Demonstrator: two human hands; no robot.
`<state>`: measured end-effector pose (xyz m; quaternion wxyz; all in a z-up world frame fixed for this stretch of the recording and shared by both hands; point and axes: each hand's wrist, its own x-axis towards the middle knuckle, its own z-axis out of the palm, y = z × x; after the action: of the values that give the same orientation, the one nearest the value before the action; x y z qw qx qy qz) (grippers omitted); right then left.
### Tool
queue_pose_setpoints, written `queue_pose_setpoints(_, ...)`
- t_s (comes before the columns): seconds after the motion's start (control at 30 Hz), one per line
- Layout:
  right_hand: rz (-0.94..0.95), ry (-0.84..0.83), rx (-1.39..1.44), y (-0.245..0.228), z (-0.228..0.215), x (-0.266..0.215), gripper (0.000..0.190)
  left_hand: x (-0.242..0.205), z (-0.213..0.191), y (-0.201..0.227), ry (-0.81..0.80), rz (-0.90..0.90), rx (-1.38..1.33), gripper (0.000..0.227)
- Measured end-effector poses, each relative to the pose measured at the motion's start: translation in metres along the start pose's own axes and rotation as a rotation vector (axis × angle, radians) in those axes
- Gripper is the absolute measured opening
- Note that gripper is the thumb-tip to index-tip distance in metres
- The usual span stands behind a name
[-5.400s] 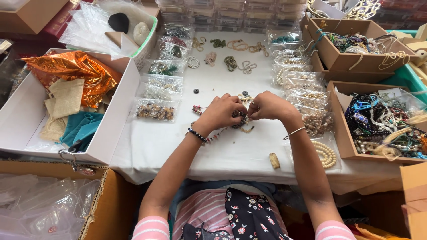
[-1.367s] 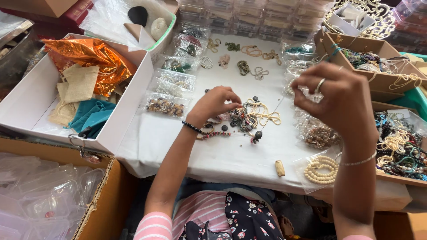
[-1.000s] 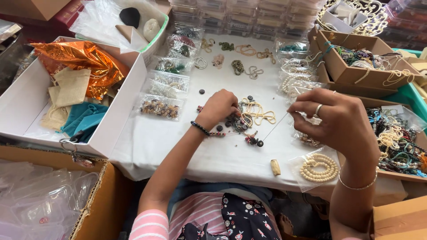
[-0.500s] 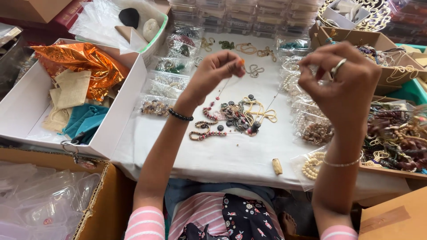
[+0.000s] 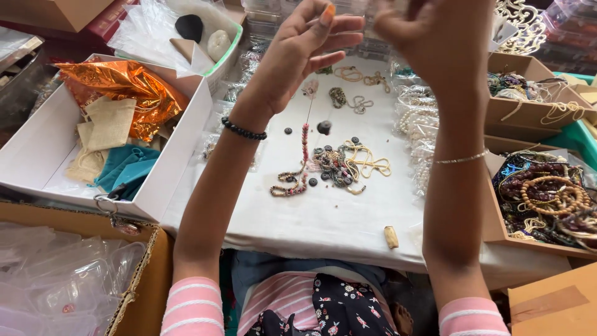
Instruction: Sort through and inspect various jewelry items like necklaces and beaded strings on a workbench.
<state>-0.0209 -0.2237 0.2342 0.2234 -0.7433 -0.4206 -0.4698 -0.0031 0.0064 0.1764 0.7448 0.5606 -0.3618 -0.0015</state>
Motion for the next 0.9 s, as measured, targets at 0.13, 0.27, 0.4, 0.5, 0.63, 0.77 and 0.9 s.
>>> queue_pose_setpoints(0.13, 0.087, -0.08, -0.197, 0.003, 0.026, 0.007, 0.022, 0.024, -0.004, -0.021, 0.11, -0.066, -0.041, 0.022)
queue_pose_setpoints(0.27, 0.093, -0.061, -0.098, -0.002, 0.033, 0.012, 0.012, 0.047, -0.028, -0.045, 0.258, 0.071, 0.407, 0.027)
queue_pose_setpoints(0.4, -0.045, -0.008, 0.142, -0.024, 0.031, 0.008, 0.014, 0.038, -0.015, -0.02, 0.262, 0.095, 0.47, 0.024)
queue_pose_setpoints(0.5, 0.18, -0.209, 0.189, -0.008, 0.046, -0.026, 0.01, 0.03, -0.02, -0.016, 0.267, 0.115, 0.533, 0.022)
queue_pose_setpoints(0.63, 0.221, -0.423, 0.164, 0.007, 0.06, -0.084, 0.002, 0.023, -0.031, -0.01, 0.273, 0.148, 0.617, 0.019)
queue_pose_setpoints(0.77, 0.518, -0.618, 0.233, 0.021, 0.073, -0.128, 0.015, 0.014, -0.04, 0.004, 0.282, 0.18, 0.708, 0.017)
queue_pose_setpoints(0.9, 0.676, -0.888, 0.132, 0.029, 0.082, -0.165, 0.02, 0.005, -0.045, 0.008, 0.284, 0.21, 0.794, 0.016)
